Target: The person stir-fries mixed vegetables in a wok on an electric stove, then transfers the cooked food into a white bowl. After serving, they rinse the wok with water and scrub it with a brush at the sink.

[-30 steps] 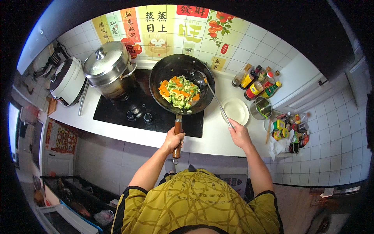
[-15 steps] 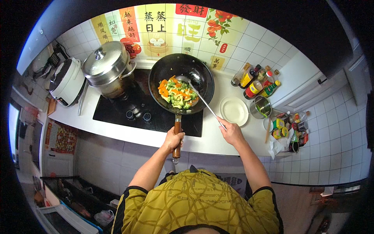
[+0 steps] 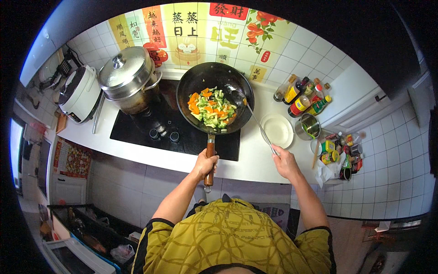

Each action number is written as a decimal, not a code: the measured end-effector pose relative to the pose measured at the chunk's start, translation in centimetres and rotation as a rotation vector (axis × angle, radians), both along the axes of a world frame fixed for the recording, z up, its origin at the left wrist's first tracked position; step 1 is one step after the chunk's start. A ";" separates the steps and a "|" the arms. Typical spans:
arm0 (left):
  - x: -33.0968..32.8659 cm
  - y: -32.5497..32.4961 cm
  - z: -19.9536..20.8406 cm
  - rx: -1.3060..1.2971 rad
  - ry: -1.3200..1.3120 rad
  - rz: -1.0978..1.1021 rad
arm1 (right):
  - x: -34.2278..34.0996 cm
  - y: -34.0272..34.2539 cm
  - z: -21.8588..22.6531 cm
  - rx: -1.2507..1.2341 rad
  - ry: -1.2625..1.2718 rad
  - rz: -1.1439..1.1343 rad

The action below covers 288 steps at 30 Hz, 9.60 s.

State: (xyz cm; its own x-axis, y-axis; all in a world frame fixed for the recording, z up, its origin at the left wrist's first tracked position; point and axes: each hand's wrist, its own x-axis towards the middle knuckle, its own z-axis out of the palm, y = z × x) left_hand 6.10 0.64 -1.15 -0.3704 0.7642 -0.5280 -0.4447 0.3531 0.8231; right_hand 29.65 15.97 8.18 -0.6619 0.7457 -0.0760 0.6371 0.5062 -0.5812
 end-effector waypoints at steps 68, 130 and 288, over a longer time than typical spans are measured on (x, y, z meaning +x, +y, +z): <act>-1.3 0.2 1.7 -0.041 -0.068 -0.028 | -3.5 5.1 -3.0 -1.026 -0.029 0.104; -1.1 0.0 1.4 -0.042 -0.038 -0.038 | 13.2 -0.8 -6.2 -0.749 0.187 -0.436; -0.4 0.2 1.2 -0.070 -0.015 -0.021 | -0.8 -0.4 1.9 -1.082 0.249 -0.098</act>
